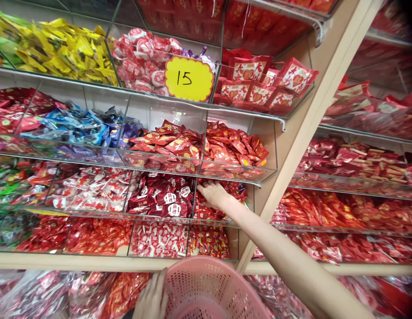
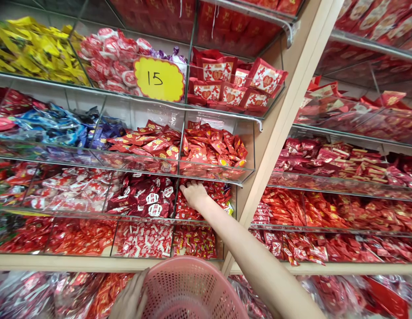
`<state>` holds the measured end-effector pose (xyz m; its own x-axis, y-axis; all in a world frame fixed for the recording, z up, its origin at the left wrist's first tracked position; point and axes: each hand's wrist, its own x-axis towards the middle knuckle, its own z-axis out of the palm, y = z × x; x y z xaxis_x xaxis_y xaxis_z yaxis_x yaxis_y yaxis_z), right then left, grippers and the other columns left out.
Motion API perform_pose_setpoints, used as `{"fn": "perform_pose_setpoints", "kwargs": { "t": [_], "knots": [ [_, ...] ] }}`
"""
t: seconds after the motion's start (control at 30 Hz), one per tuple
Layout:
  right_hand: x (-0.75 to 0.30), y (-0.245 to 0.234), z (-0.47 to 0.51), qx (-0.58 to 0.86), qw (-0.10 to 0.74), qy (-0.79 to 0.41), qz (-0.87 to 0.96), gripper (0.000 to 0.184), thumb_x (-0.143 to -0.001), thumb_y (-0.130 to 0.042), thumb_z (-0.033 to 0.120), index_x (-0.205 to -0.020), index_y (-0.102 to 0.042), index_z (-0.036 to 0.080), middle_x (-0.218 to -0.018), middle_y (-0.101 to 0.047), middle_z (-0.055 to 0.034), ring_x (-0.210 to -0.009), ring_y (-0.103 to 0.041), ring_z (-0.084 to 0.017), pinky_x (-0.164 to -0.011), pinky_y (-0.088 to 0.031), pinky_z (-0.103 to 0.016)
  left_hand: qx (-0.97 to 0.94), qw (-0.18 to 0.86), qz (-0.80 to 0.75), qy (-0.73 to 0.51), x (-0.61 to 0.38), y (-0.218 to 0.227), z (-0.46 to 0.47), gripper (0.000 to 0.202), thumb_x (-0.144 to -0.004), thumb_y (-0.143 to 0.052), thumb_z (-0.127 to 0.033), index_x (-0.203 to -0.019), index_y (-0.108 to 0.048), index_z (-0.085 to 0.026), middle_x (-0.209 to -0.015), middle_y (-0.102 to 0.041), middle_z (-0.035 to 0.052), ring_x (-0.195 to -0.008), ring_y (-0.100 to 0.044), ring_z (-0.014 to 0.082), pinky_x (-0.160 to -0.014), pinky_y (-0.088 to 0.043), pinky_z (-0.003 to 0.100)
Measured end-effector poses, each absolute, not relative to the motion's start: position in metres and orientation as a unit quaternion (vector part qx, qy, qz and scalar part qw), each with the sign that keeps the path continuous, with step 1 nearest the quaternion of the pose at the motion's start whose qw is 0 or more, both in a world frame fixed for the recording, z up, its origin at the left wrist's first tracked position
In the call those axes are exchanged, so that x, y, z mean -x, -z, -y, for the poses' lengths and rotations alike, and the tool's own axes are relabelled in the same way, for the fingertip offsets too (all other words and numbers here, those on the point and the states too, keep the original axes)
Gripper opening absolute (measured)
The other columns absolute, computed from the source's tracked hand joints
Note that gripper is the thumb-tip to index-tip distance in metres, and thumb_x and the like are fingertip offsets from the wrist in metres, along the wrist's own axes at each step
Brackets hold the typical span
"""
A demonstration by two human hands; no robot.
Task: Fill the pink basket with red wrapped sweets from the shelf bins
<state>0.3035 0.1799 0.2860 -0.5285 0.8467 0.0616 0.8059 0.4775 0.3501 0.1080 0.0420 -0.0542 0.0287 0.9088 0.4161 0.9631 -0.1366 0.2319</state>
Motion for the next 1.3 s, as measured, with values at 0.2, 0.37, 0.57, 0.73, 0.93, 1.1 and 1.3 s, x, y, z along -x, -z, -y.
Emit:
{"fn": "perform_pose_setpoints", "kwargs": {
  "t": [0.2,0.37,0.57,0.73,0.93,1.1,1.3],
  "knots": [
    [-0.308,-0.272,-0.185,-0.459,0.011,-0.233,-0.857,0.039,-0.080,-0.059,0.025,-0.117,-0.051,0.018,-0.115,-0.060,-0.0134,-0.109,-0.053,-0.027,-0.086,-0.044,-0.036,0.717,0.065,0.653,0.236,-0.106,0.057,-0.042,0.047,-0.087,-0.035,-0.023,-0.131,-0.050,-0.014,-0.130,-0.058,0.0096,-0.116,-0.058,0.0216,-0.090,-0.052,0.034],
    [-0.314,-0.266,-0.188,-0.437,-0.011,-0.260,-0.861,0.037,-0.079,-0.062,0.027,-0.113,-0.052,0.017,-0.114,-0.059,-0.0132,-0.106,-0.054,-0.027,-0.082,-0.046,-0.034,0.716,0.074,0.652,0.238,-0.108,0.053,-0.040,0.047,-0.087,-0.034,-0.022,-0.130,-0.051,-0.014,-0.129,-0.059,0.0094,-0.116,-0.058,0.0214,-0.090,-0.052,0.033],
    [-0.318,-0.260,-0.192,-0.424,-0.024,-0.283,-0.860,0.035,-0.080,-0.061,0.024,-0.112,-0.050,0.017,-0.112,-0.059,-0.0126,-0.104,-0.053,-0.026,-0.081,-0.046,-0.034,0.716,0.080,0.650,0.240,-0.109,0.048,-0.040,0.046,-0.087,-0.033,-0.023,-0.128,-0.052,-0.015,-0.127,-0.061,0.0092,-0.114,-0.059,0.0204,-0.088,-0.053,0.032],
    [-0.325,-0.258,-0.196,-0.407,-0.045,-0.286,-0.866,0.030,-0.080,-0.060,0.019,-0.108,-0.050,0.017,-0.108,-0.060,-0.0120,-0.102,-0.054,-0.026,-0.082,-0.046,-0.034,0.715,0.074,0.654,0.235,-0.110,0.047,-0.040,0.046,-0.088,-0.031,-0.024,-0.129,-0.051,-0.014,-0.127,-0.061,0.0090,-0.114,-0.059,0.0207,-0.089,-0.053,0.033],
    [-0.337,-0.261,-0.199,-0.408,-0.112,-0.243,-0.873,0.027,-0.083,-0.054,0.017,-0.109,-0.049,0.017,-0.106,-0.060,-0.0115,-0.098,-0.054,-0.024,-0.083,-0.044,-0.034,0.711,0.056,0.665,0.223,-0.110,0.047,-0.039,0.048,-0.089,-0.031,-0.026,-0.130,-0.050,-0.013,-0.129,-0.059,0.0088,-0.117,-0.057,0.0211,-0.093,-0.051,0.034],
    [-0.341,-0.260,-0.193,-0.399,-0.199,-0.183,-0.876,0.029,-0.086,-0.048,0.018,-0.115,-0.047,0.016,-0.107,-0.060,-0.0127,-0.098,-0.054,-0.023,-0.085,-0.044,-0.037,0.710,0.051,0.664,0.229,-0.110,0.049,-0.040,0.048,-0.089,-0.031,-0.027,-0.130,-0.050,-0.014,-0.131,-0.058,0.0085,-0.119,-0.056,0.0204,-0.094,-0.050,0.034],
    [-0.327,-0.237,-0.131,-0.371,-0.455,0.119,-0.801,0.026,-0.086,-0.049,0.028,-0.111,-0.050,0.021,-0.102,-0.060,-0.0059,-0.094,-0.054,-0.019,-0.088,-0.044,-0.036,0.706,0.043,0.663,0.245,-0.112,0.043,-0.037,0.046,-0.089,-0.033,-0.025,-0.130,-0.050,-0.017,-0.129,-0.059,0.0083,-0.115,-0.058,0.0203,-0.090,-0.051,0.034]
  ]
}}
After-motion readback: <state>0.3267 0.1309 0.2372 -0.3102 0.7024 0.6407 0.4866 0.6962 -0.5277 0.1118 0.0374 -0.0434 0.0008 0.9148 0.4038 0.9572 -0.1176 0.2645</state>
